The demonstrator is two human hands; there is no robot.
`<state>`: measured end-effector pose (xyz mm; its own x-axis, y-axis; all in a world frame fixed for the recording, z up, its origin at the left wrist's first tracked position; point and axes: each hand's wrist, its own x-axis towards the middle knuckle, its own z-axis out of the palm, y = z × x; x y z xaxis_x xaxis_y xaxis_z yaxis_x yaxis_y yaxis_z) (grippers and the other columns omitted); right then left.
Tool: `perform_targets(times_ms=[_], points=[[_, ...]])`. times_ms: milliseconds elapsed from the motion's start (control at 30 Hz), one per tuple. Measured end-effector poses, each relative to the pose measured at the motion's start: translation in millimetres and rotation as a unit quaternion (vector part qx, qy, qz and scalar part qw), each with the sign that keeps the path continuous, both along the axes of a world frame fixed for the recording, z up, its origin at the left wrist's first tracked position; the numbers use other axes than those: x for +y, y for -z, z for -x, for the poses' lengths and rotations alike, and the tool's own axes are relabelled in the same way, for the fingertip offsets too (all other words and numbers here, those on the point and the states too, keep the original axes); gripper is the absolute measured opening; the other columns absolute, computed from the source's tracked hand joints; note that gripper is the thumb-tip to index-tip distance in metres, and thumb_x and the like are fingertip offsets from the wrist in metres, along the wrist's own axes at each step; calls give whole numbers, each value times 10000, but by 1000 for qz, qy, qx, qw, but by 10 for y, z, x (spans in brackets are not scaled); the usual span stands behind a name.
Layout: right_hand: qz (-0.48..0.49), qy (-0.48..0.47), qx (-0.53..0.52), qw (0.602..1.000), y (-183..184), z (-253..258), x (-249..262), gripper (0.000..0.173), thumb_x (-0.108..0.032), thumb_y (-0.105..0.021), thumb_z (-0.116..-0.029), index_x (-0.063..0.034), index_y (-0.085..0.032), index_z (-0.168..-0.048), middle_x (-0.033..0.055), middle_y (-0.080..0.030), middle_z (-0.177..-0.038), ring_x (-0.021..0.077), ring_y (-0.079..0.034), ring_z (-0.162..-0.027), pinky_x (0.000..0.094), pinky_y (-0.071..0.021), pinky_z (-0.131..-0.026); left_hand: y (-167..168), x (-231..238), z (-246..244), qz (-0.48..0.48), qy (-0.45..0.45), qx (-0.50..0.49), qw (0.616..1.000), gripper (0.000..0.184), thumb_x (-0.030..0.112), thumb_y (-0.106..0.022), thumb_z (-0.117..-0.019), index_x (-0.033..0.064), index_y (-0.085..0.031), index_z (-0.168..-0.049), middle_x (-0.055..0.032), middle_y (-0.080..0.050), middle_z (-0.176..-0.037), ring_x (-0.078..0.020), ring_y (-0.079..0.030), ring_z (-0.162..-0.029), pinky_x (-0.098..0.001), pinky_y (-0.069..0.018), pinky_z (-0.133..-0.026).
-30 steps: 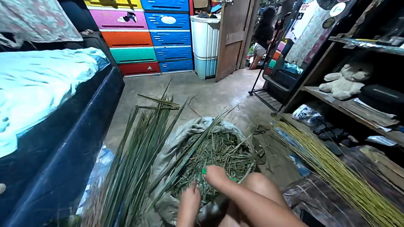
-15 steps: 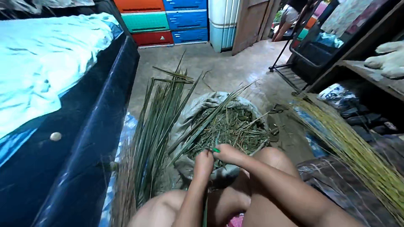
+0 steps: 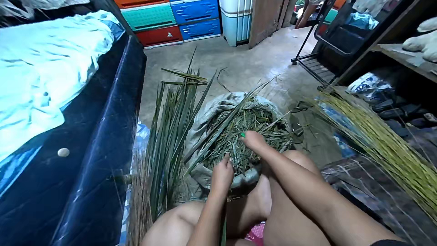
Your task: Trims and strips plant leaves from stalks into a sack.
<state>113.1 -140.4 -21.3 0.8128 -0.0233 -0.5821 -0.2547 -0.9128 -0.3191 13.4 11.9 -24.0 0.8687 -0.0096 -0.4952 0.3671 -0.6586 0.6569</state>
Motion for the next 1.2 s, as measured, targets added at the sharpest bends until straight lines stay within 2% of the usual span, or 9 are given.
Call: perform_targets(times_ms=[167,200,333,400,567,733,867,967,1200], points=[[-112,-100,36,988,-86,357,147,360,-297,-484,-1082,-1,-657,-1189,233,-667,-1116,380,-653,-1047,595,-493,-897,-16,61,-47,46,-50,8,998,444,272,-327,-1144,94,-505,-1510,-136,-723,-957,-236,-667,-715,-433,-559,-681],[-118,-122,41,985,-109,443,198,355,-290,-488,-1081,2,-660,-1186,235,-672,-1111,383,-656,-1049,602,-494,-901,-30,68,-57,55,-61,4,997,417,247,-332,-1141,72,-545,-1453,-129,-716,-944,-226,-658,-711,-426,-552,-679],[-74,-133,8,988,-146,476,268,334,-278,-504,-1069,-5,-656,-1189,233,-681,-1153,400,-658,-1114,617,-498,-917,-65,99,-57,99,-98,4,990,395,235,-351,-1141,69,-554,-1437,-79,-694,-832,-154,-578,-585,-345,-497,-564],[-46,-91,-17,995,-116,308,191,344,-267,-498,-1071,-3,-651,-1229,240,-677,-1210,407,-650,-1165,621,-496,-944,-112,89,-39,134,-106,17,985,423,247,-353,-1143,91,-504,-1506,-67,-690,-777,-127,-529,-516,-308,-451,-503],[-43,2,-40,998,-101,30,15,350,-289,-469,-1087,-25,-640,-1241,215,-676,-1212,371,-653,-1164,592,-500,-944,-138,75,-28,220,-119,34,968,418,212,-355,-1141,58,-481,-1509,-60,-678,-715,-91,-470,-422,-261,-418,-427],[-87,-101,-22,991,-240,404,148,326,-271,-500,-1073,-13,-656,-1197,228,-681,-1131,393,-661,-1083,605,-499,-906,-131,90,-35,247,-137,29,959,415,203,-359,-1140,20,-485,-1490,-56,-665,-700,-79,-450,-413,-247,-409,-412],[-54,-121,-18,991,-219,335,139,324,-272,-513,-1063,-22,-653,-1215,224,-682,-1169,393,-656,-1129,612,-498,-918,-167,66,-18,278,-151,27,948,416,198,-361,-1139,18,-478,-1495,-61,-666,-683,-68,-429,-391,-231,-395,-394],[-41,-92,-29,995,-197,200,91,326,-268,-507,-1062,-33,-656,-1232,214,-683,-1202,383,-652,-1155,609,-495,-933,-178,65,-12,304,-154,27,940,414,181,-359,-1137,15,-476,-1498,-62,-656,-670,-60,-406,-375,-221,-373,-374],[-69,68,-71,993,-160,-120,-260,367,-316,-473,-1089,-34,-640,-1256,212,-675,-1203,363,-655,-1140,587,-494,-943,-216,80,24,336,-138,31,931,402,163,-356,-1133,16,-501,-1479,-59,-653,-664,-57,-410,-374,-217,-374,-369]])
